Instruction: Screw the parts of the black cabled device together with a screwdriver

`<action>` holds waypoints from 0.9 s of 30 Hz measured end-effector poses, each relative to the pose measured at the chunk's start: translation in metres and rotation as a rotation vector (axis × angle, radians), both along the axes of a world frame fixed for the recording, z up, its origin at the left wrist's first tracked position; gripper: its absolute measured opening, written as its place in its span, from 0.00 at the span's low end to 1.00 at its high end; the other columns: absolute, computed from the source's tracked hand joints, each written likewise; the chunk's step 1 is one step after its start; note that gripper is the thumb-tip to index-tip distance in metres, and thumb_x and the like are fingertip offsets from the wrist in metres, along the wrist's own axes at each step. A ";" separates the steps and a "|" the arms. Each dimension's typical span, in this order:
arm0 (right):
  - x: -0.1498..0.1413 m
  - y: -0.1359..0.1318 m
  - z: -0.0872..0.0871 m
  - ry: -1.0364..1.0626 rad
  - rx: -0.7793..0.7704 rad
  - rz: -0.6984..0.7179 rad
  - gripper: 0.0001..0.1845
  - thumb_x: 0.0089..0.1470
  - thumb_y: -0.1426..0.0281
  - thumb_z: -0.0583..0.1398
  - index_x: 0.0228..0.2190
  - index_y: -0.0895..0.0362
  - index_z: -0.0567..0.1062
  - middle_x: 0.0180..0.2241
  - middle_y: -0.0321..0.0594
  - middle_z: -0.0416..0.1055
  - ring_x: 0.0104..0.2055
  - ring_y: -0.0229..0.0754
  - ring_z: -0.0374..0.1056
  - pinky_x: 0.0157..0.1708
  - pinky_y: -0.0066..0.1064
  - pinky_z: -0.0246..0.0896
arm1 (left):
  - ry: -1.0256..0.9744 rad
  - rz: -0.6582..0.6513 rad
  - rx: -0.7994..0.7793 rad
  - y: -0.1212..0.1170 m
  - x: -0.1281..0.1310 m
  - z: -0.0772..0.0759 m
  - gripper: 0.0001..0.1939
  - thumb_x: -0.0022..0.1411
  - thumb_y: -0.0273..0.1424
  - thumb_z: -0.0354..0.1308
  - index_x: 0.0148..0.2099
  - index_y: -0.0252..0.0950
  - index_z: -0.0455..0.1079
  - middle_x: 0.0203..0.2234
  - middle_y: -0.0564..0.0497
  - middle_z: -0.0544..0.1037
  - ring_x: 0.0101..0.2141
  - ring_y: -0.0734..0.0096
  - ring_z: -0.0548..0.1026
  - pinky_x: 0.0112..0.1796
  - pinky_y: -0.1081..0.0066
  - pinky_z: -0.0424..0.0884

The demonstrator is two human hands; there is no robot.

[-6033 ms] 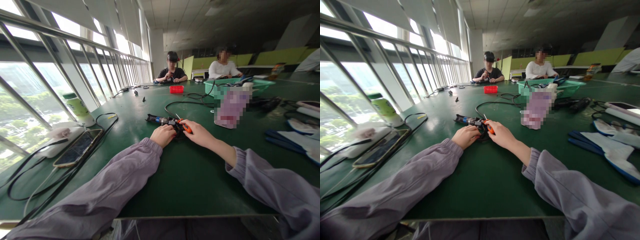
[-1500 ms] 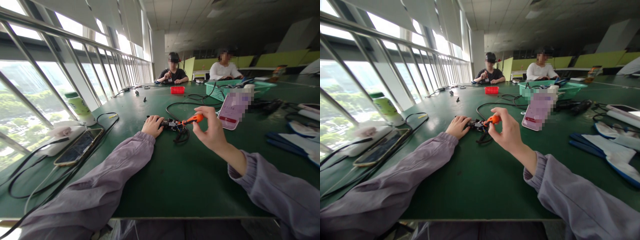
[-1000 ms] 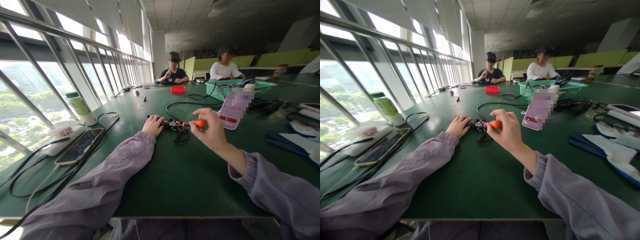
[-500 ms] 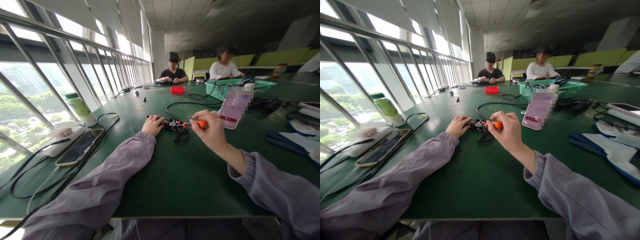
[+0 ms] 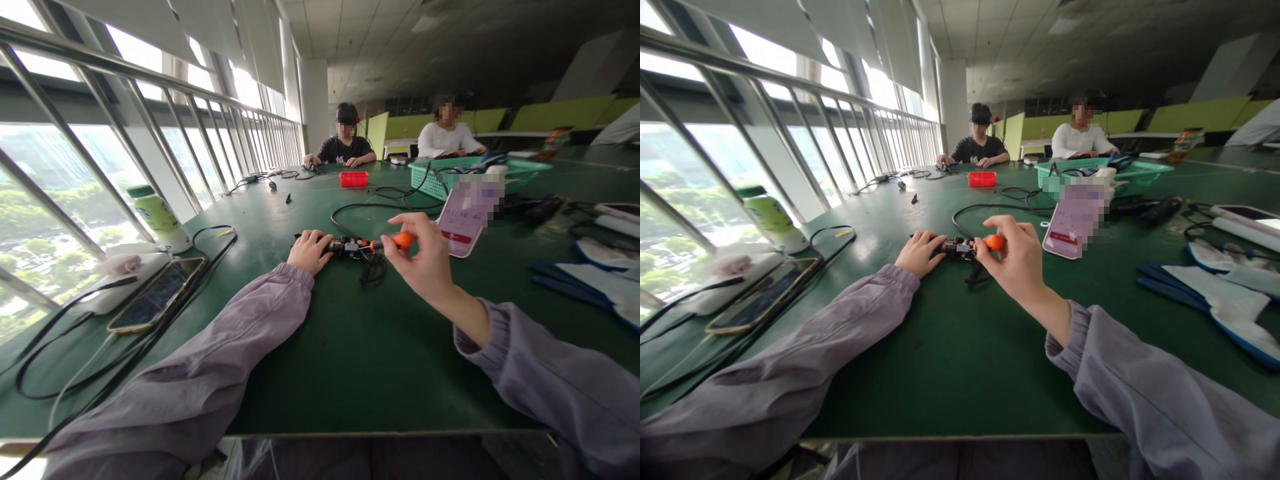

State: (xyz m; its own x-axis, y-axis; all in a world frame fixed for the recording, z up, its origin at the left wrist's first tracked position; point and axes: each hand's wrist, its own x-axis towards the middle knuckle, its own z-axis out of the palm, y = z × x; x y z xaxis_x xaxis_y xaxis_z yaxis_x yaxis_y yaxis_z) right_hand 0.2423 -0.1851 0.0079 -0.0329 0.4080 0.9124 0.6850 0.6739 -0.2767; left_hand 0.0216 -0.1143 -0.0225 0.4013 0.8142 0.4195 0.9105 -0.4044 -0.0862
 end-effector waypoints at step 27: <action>0.001 0.000 0.000 -0.018 0.026 0.016 0.12 0.46 0.69 0.59 0.36 0.52 0.68 0.25 0.34 0.67 0.29 0.41 0.63 0.37 0.37 0.60 | -0.027 -0.022 -0.008 -0.001 0.000 0.000 0.21 0.61 0.34 0.50 0.57 0.40 0.61 0.49 0.45 0.66 0.50 0.58 0.60 0.50 0.59 0.65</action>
